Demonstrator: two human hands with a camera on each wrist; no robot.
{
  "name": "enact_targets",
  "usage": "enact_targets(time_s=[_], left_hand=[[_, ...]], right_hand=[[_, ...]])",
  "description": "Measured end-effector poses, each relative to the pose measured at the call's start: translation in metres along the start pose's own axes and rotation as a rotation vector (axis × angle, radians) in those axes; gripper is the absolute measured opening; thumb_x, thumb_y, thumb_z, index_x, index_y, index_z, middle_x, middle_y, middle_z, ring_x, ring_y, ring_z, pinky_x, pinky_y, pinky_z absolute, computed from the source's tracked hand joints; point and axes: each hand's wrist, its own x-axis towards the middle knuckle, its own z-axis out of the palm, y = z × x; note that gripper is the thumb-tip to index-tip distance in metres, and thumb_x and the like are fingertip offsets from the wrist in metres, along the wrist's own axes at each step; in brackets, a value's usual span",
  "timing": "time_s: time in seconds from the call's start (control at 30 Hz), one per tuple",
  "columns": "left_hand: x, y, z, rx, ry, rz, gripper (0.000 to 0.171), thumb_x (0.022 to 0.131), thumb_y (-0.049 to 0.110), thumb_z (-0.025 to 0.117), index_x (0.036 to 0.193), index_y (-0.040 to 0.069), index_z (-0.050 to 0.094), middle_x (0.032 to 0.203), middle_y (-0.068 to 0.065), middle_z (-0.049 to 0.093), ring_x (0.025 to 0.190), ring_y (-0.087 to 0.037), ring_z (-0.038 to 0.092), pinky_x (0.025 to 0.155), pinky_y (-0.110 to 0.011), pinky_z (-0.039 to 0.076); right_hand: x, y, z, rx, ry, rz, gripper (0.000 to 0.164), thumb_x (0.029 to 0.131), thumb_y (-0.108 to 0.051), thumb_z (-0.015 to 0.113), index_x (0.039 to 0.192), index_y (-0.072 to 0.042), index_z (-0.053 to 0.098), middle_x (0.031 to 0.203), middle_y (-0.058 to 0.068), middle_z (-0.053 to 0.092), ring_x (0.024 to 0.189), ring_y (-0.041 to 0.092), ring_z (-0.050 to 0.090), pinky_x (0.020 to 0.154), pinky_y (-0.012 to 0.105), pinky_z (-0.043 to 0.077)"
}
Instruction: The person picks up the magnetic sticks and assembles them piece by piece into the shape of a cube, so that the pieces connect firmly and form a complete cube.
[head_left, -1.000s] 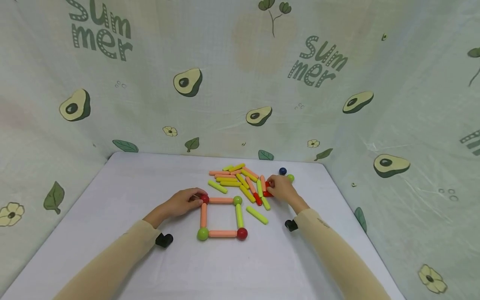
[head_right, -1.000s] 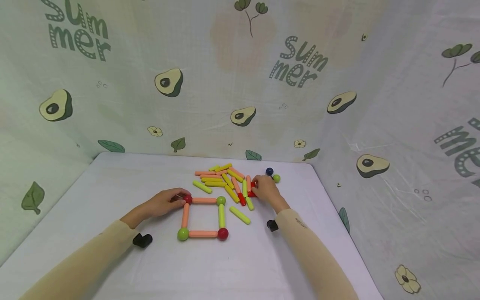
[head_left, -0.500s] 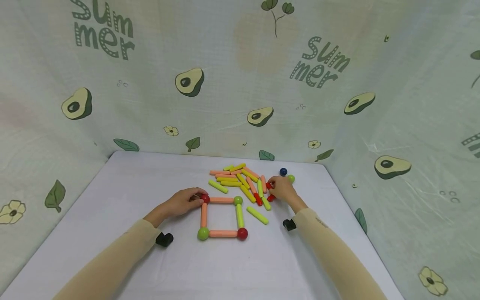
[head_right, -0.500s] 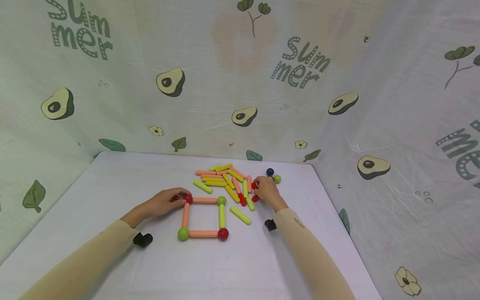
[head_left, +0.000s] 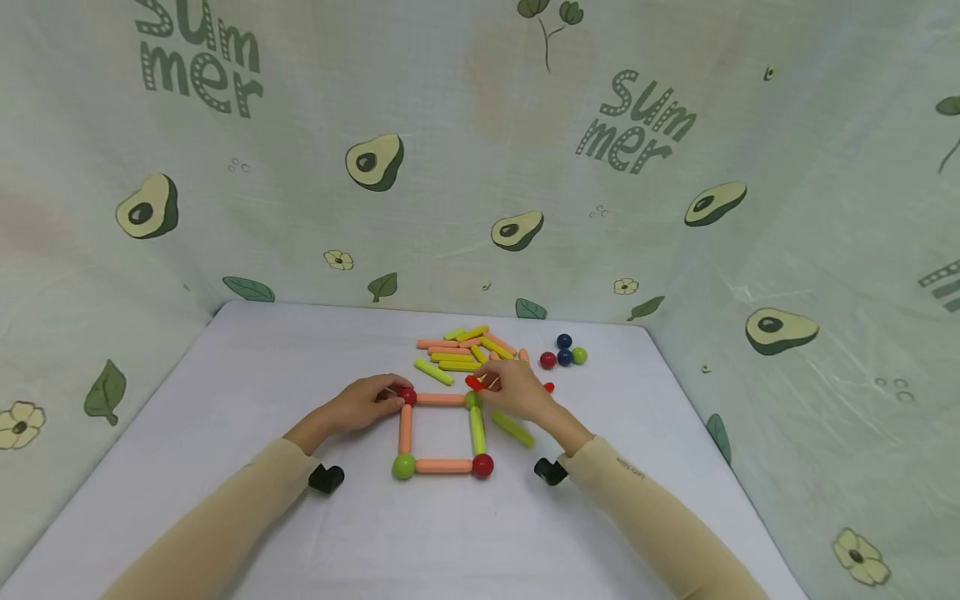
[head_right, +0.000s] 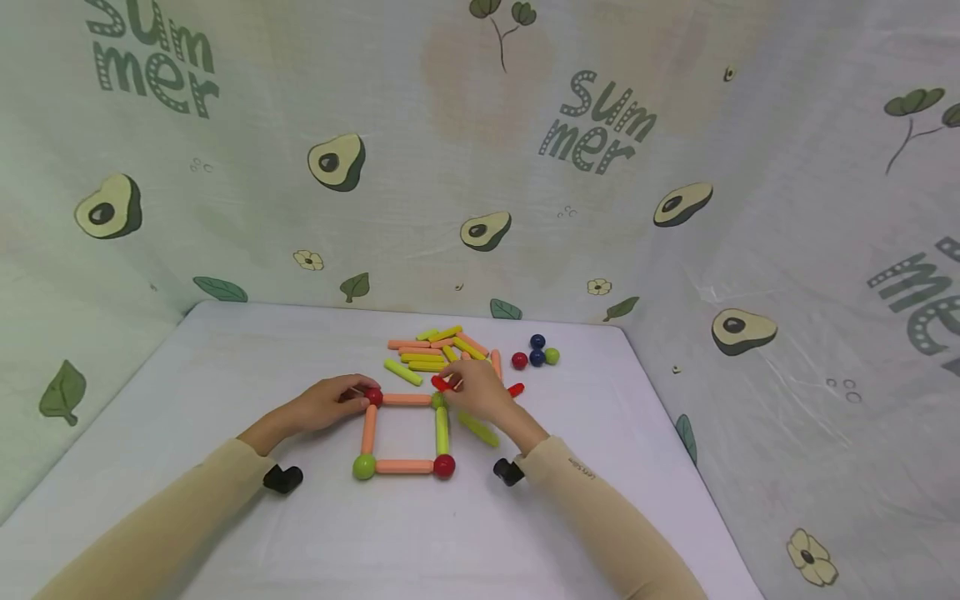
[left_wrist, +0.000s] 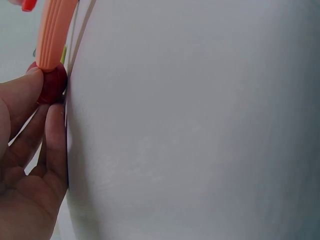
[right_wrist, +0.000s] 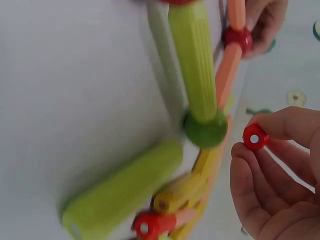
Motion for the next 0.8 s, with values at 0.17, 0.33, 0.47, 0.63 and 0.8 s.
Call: enact_targets(time_s=[0.17,0.33,0.47,0.63,0.8], left_hand=[[0.001,-0.001,0.003,-0.009,-0.008,0.000,0.031,0.108,0.024,0.064,0.140,0.020,0.065,0.129,0.001,0.069,0.118,-0.021,0.063,0.105,-0.049,0.053],[0.000,-0.001,0.003,-0.007,-0.006,0.001,0.032,0.108,0.023,0.065,0.140,0.020,0.065,0.128,0.002,0.069,0.117,-0.020,0.064,0.105,-0.049,0.053],[-0.001,-0.001,0.002,-0.006,-0.002,0.012,0.031,0.108,0.023,0.065,0.139,0.019,0.065,0.128,0.001,0.069,0.117,-0.021,0.064,0.105,-0.050,0.053],[-0.002,-0.001,0.000,-0.004,0.002,0.012,0.032,0.108,0.025,0.065,0.139,0.019,0.065,0.128,0.001,0.069,0.117,-0.021,0.064,0.106,-0.050,0.053],[-0.004,0.001,0.000,-0.005,0.000,0.003,0.032,0.108,0.024,0.065,0.140,0.018,0.065,0.129,-0.001,0.070,0.118,-0.023,0.064,0.107,-0.050,0.053]], right_hand=[[0.000,-0.024,0.032,0.026,-0.117,-0.055,0.026,0.097,-0.016,0.079,0.123,-0.011,0.077,0.104,0.000,0.076,0.089,0.012,0.064,0.081,0.025,0.057],[0.006,-0.037,0.049,0.005,-0.130,-0.076,0.027,0.097,-0.018,0.079,0.124,-0.012,0.078,0.108,0.000,0.078,0.095,0.012,0.066,0.089,0.027,0.057],[0.013,-0.044,0.055,0.010,-0.127,-0.104,0.026,0.098,-0.015,0.079,0.123,-0.011,0.078,0.109,0.002,0.078,0.094,0.011,0.066,0.090,0.025,0.056],[0.019,-0.046,0.062,0.042,-0.141,-0.127,0.025,0.097,-0.014,0.079,0.121,-0.008,0.078,0.104,0.002,0.079,0.089,0.008,0.065,0.085,0.020,0.055],[0.020,-0.046,0.065,0.069,-0.141,-0.114,0.024,0.096,-0.015,0.080,0.120,-0.008,0.078,0.103,0.000,0.079,0.088,0.007,0.065,0.084,0.019,0.055]])
